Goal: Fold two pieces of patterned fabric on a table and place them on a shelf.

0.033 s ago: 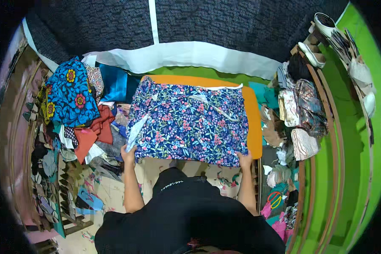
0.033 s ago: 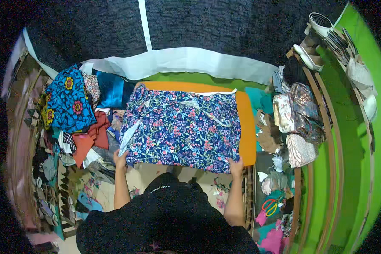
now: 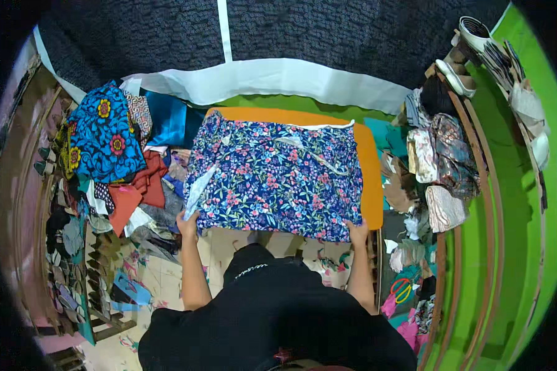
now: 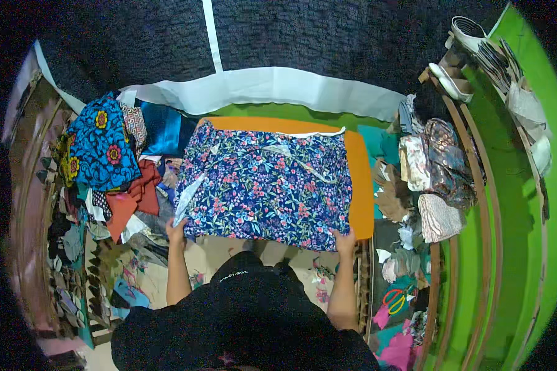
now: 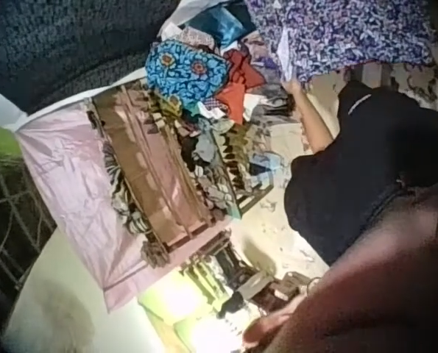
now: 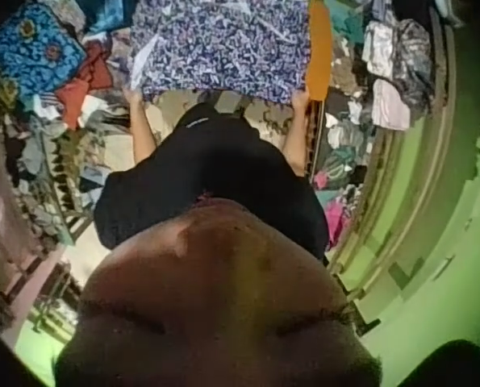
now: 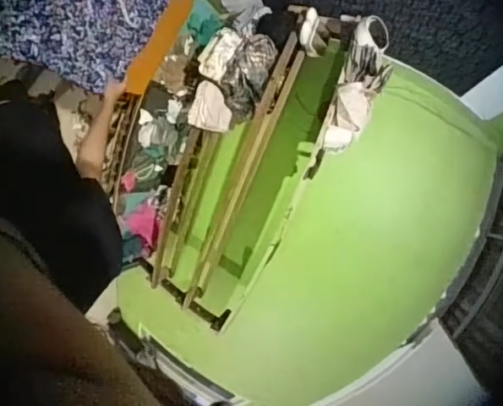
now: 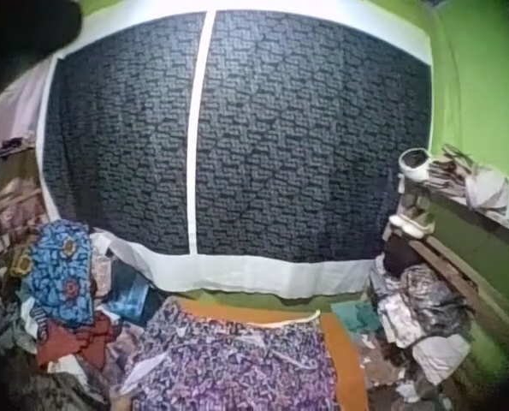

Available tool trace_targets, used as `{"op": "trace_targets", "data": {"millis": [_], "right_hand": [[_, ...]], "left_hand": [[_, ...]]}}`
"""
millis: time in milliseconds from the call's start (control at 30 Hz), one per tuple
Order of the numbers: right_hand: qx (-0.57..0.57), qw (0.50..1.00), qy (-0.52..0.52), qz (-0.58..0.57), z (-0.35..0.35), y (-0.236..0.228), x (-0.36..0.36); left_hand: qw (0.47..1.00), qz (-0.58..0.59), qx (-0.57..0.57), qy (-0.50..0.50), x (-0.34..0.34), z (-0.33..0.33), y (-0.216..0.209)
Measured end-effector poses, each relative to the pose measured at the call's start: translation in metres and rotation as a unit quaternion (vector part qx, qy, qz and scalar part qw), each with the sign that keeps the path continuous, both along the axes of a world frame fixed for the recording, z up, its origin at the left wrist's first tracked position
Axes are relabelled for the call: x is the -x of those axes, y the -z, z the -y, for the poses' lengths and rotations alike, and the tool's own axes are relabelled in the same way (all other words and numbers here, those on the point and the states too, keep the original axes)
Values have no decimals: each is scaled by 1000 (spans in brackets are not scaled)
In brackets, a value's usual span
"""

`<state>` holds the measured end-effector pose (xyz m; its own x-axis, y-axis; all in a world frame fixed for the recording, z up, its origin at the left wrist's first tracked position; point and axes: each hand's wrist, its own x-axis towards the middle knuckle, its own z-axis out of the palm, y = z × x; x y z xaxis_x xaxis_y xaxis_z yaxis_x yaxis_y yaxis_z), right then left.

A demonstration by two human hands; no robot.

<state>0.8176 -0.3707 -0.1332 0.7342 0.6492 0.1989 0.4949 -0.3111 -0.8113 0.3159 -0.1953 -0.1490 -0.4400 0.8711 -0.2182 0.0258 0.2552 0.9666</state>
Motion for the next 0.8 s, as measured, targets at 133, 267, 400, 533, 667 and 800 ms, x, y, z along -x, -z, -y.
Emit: {"op": "trace_targets", "data": {"millis": [133, 267, 400, 533, 667, 800], "right_hand": [[113, 980, -1, -161, 9, -38, 5], [170, 976, -15, -136, 25, -30, -11], [226, 825, 94, -509, 32, -19, 5], [37, 766, 113, -631, 38, -3, 24], [-120, 690, 31, -713, 44, -9, 23], [-136, 733, 51, -664, 42, -27, 11]], "left_hand": [[971, 233, 2, -50, -2, 11, 7], [903, 349, 250, -13, -7, 21, -7], [885, 407, 222, -52, -24, 27, -21], [871, 474, 129, 15, -20, 30, -27], [877, 476, 66, -12, -13, 33, -45], [876, 481, 33, -26, -2, 35, -42]]}}
